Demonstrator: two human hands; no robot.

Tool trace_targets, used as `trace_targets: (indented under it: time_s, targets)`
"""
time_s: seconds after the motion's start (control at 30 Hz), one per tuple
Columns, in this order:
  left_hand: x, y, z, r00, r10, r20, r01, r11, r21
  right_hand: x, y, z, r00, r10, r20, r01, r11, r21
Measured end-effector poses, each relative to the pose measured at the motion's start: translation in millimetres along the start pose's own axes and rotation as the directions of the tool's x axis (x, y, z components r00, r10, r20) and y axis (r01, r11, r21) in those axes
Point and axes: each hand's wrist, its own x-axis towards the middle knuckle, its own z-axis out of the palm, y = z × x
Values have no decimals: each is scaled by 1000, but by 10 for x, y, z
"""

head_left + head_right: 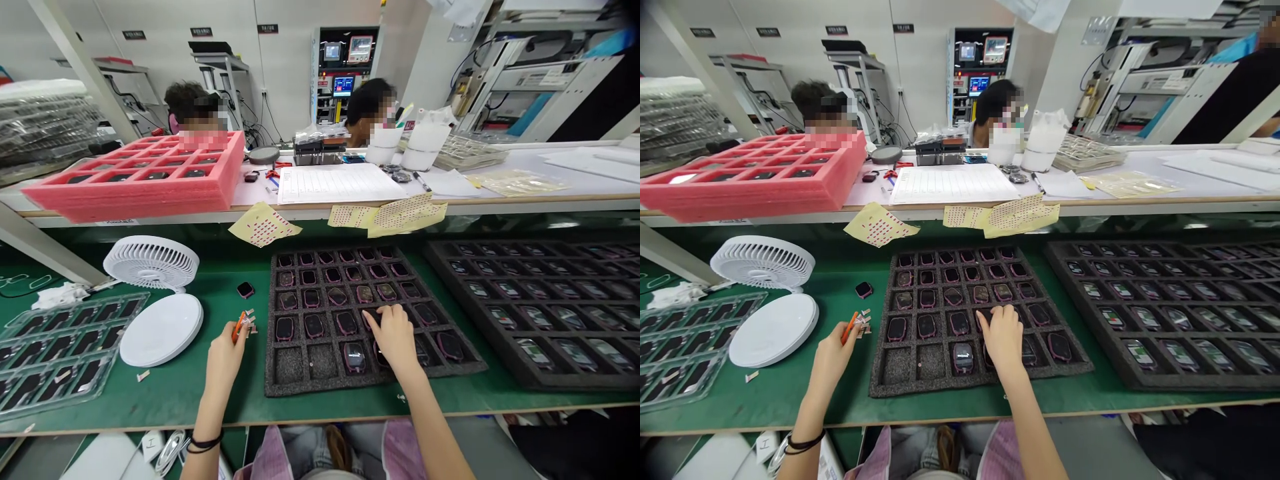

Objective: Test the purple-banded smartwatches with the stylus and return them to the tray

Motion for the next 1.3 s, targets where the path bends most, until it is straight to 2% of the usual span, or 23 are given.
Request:
trace_targets:
  time_s: [0.07,0.13,0.17,0.23,0.27,0.3,0.33,0.4,0.47,0.57,0.67,0.83,0.9,1.0,1.1,1.2,1.3]
  targets:
    - [-10,61,12,1000,-11,-22,9,996,-90,23,70,18,1000,-1,22,-1,998,66]
    - [-63,203,57,999,43,-6,-43,970,-241,44,70,22,999,6,47,-18,964,265]
    - [-107,303,91,995,99,26,-85,941,-328,51,42,11,997,19,68,-44,918,393]
    - [-222,542,174,956,264,131,-166,849,-501,50,-67,-48,989,54,135,-131,741,659]
    - [-284,672,218,914,350,204,-171,789,-590,41,-144,-94,980,68,185,-187,612,769]
    - [-345,798,260,855,432,286,-150,735,-661,28,-231,-146,969,73,238,-244,466,850]
    - [-399,917,297,802,493,336,-123,688,-715,13,-324,-202,952,67,298,-303,318,898]
    - [-481,1107,353,744,553,375,-64,618,-784,-18,-503,-305,917,25,398,-399,69,914]
    - [-524,1222,384,736,561,380,-18,577,-817,-38,-647,-377,887,-9,461,-460,-99,883]
    - [-540,1278,399,748,549,374,9,554,-832,-44,-764,-421,854,-35,520,-511,-251,822]
    - [-540,1280,394,750,553,363,-2,550,-835,-49,-797,-423,849,-41,526,-511,-313,800]
    - [-535,1296,348,750,567,340,-46,557,-829,-83,-804,-411,859,-42,510,-498,-303,813]
    - [-529,1303,331,736,574,358,-31,557,-830,-93,-814,-402,856,-64,512,-504,-324,801]
    - [-524,1315,332,720,582,378,9,537,-843,-95,-845,-369,820,-135,556,-555,-428,714]
    - [-529,1319,360,742,561,366,30,518,-855,-84,-884,-318,764,-160,625,-604,-519,605]
    - [-530,1289,382,744,539,394,62,531,-845,-79,-905,-273,734,-143,664,-622,-535,572]
    - [-509,1224,386,747,510,428,82,567,-819,-101,-912,-257,735,-132,665,-627,-505,593]
